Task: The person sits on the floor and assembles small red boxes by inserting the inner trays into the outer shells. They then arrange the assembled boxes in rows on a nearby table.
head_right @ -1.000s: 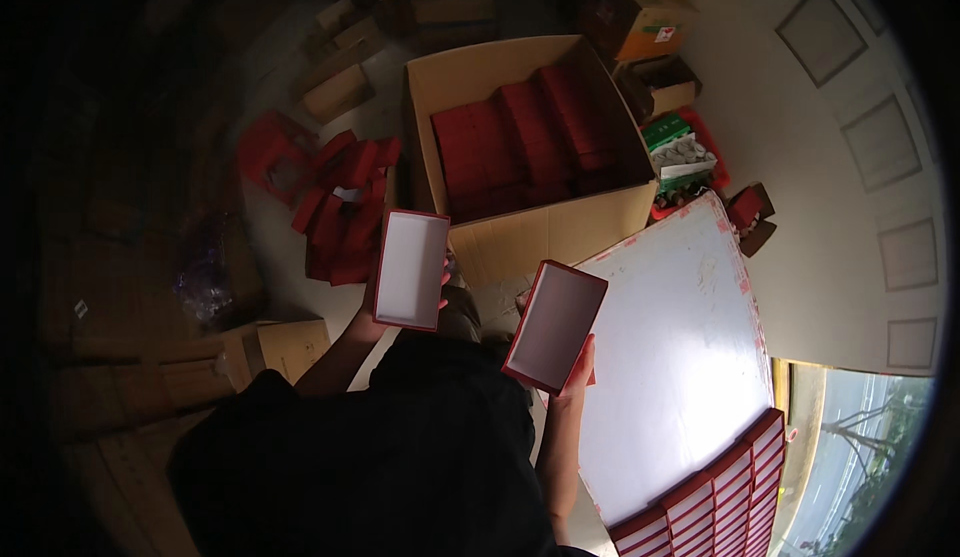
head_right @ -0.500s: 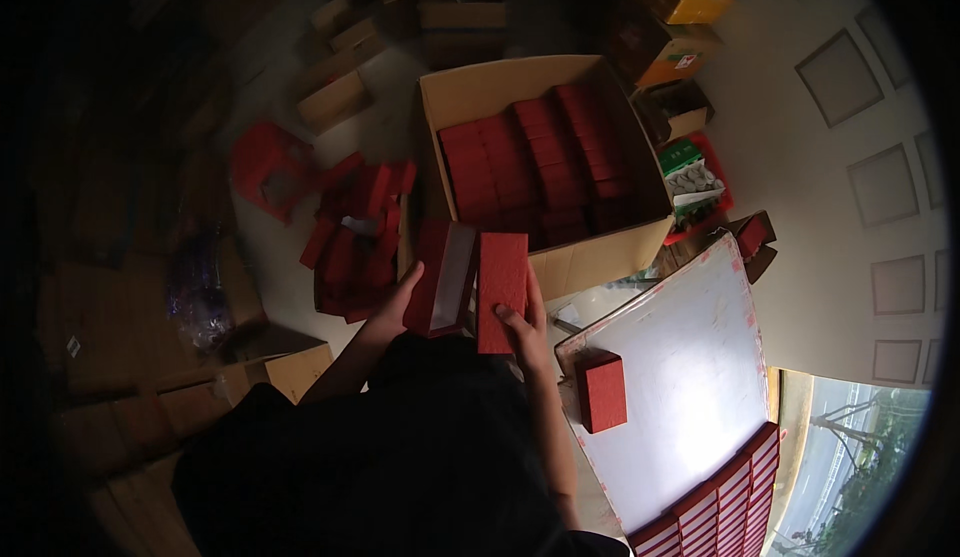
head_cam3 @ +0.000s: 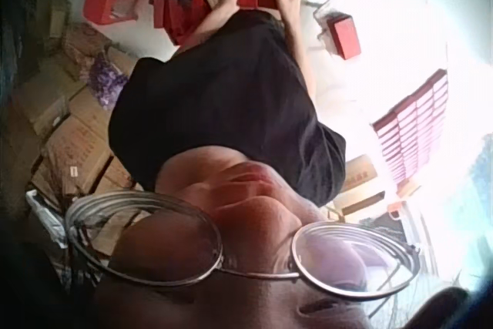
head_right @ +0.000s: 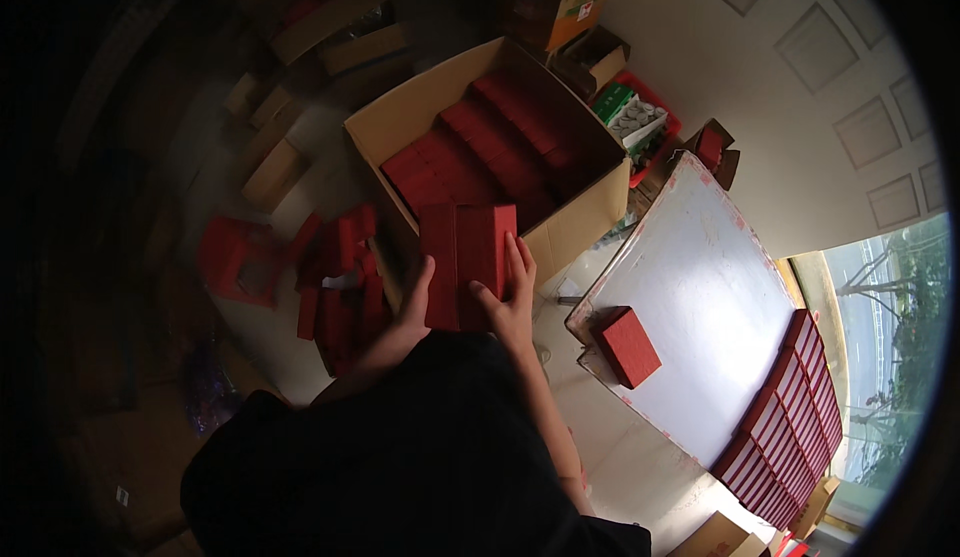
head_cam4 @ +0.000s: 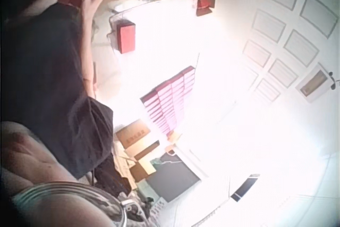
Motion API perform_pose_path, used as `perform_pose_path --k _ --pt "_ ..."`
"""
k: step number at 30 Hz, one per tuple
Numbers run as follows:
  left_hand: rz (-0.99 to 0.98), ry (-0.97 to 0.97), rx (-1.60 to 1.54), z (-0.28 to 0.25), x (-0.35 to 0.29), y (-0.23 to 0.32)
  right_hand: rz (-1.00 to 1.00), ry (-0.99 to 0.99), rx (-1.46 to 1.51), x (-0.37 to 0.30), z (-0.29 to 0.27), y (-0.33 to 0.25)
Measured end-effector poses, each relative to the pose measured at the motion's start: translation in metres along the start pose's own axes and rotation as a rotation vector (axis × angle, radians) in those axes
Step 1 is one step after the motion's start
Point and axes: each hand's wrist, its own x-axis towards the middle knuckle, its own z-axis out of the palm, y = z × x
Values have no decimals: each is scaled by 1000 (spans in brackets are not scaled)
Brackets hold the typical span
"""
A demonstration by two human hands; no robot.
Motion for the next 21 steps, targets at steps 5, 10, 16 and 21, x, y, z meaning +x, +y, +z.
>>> perform_pose_path --k 5,10,16,21 --pt "1 -47 222 7 8 -7 66 114 106 -8 -9 0" --pt "-122 -200 152 14 16 -11 -22 180 19 -12 -13 -1" --pt "-208 -277 236 10 30 -44 24 196 -270 -23 -28 9" --pt "-259 -429 288 31 35 -74 112 375 -239 -39 -38 53"
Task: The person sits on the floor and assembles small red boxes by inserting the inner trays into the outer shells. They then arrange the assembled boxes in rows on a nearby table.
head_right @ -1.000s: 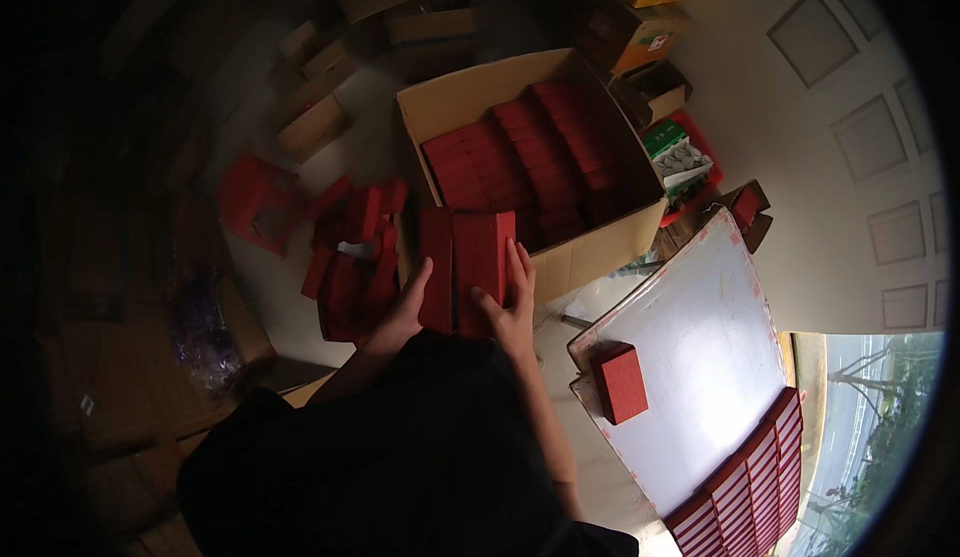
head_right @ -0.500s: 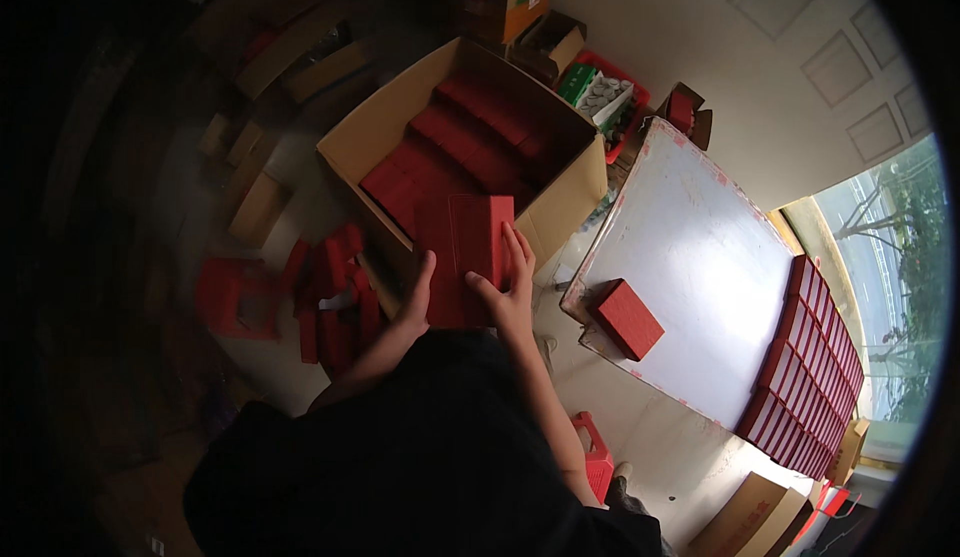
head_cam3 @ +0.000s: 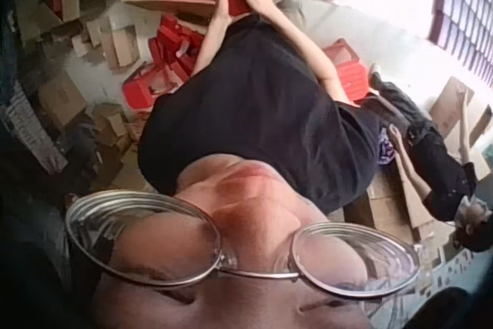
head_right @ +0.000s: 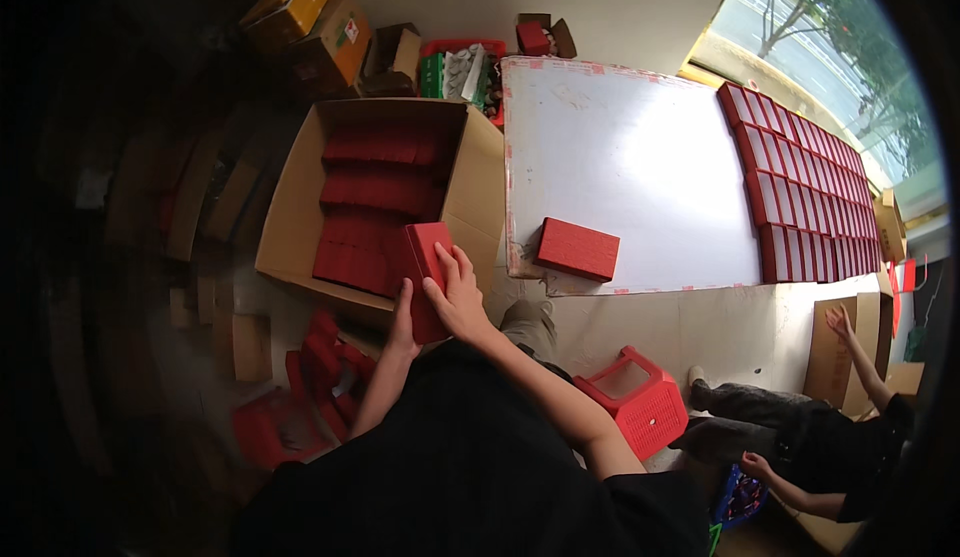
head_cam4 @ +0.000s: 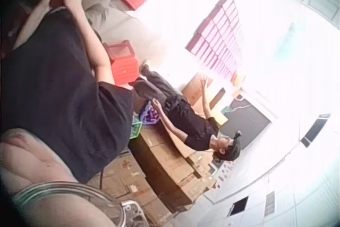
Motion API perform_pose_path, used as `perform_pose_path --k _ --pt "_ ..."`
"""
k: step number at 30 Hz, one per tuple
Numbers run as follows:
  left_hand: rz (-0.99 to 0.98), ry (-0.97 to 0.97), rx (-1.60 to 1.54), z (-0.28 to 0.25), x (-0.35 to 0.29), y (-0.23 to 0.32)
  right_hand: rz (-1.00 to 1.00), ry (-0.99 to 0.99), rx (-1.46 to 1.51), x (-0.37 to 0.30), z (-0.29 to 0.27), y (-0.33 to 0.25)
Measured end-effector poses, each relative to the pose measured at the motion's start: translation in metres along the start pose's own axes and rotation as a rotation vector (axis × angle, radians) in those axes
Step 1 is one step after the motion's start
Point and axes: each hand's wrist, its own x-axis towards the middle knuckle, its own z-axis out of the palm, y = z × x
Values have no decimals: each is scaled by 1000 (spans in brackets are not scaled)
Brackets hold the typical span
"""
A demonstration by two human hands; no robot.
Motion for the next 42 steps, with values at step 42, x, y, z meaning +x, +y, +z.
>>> perform_pose_path --k 42 --pt "10 409 127 -139 198 129 88 -158 73 202 123 90"
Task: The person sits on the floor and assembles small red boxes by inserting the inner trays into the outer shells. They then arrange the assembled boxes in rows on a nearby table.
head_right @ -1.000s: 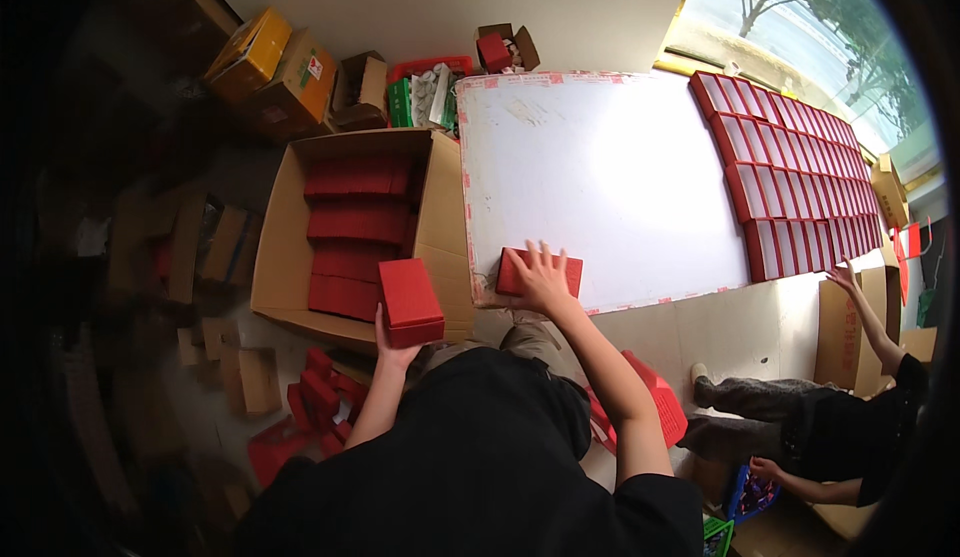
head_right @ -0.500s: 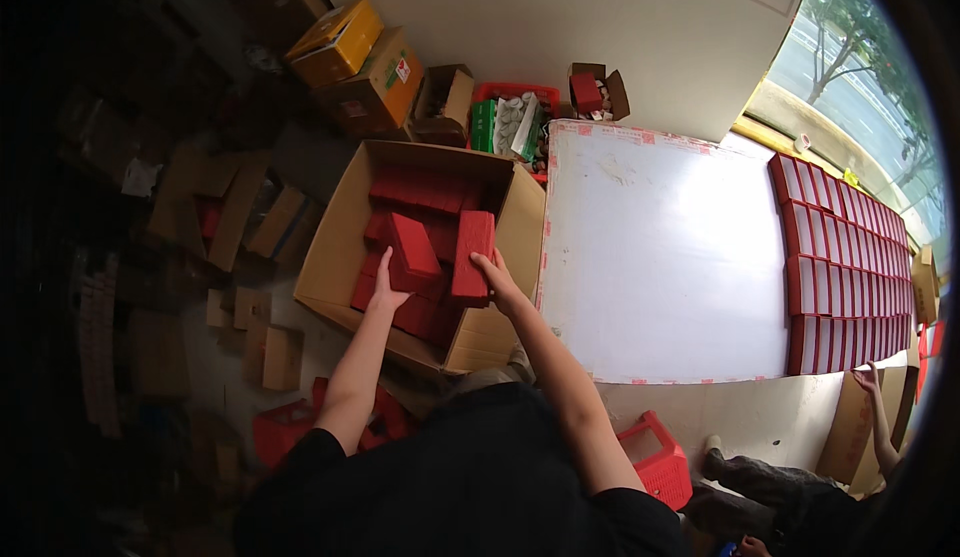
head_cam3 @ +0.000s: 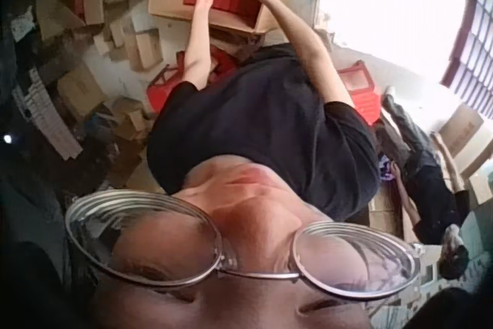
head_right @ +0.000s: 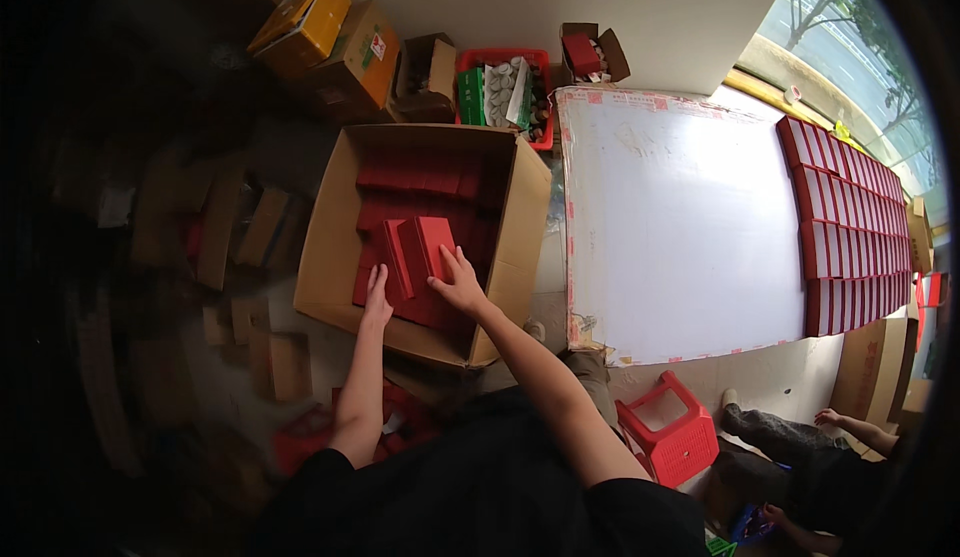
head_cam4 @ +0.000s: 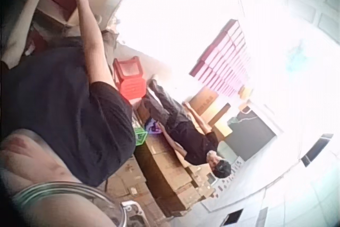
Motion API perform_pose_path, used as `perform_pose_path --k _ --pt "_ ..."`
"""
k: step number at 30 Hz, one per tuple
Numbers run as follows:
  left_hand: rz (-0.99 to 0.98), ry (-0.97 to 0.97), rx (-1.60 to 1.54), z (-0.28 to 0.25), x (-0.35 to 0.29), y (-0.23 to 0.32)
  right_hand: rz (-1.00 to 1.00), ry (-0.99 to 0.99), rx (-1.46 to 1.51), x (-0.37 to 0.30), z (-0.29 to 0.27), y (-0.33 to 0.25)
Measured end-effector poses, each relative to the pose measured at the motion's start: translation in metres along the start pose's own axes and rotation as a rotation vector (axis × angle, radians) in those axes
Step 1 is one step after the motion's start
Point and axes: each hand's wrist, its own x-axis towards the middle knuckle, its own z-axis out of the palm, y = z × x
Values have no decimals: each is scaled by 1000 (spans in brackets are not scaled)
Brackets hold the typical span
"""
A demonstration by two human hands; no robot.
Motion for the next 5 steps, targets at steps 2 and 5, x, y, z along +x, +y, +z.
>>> perform_pose_path --k 2,5 --pt "62 -1 280 -4 31 -6 64 39 -86 7 -3 2" --pt "110 -136 544 11 113 -49 192 45 -237 9 -44 18"
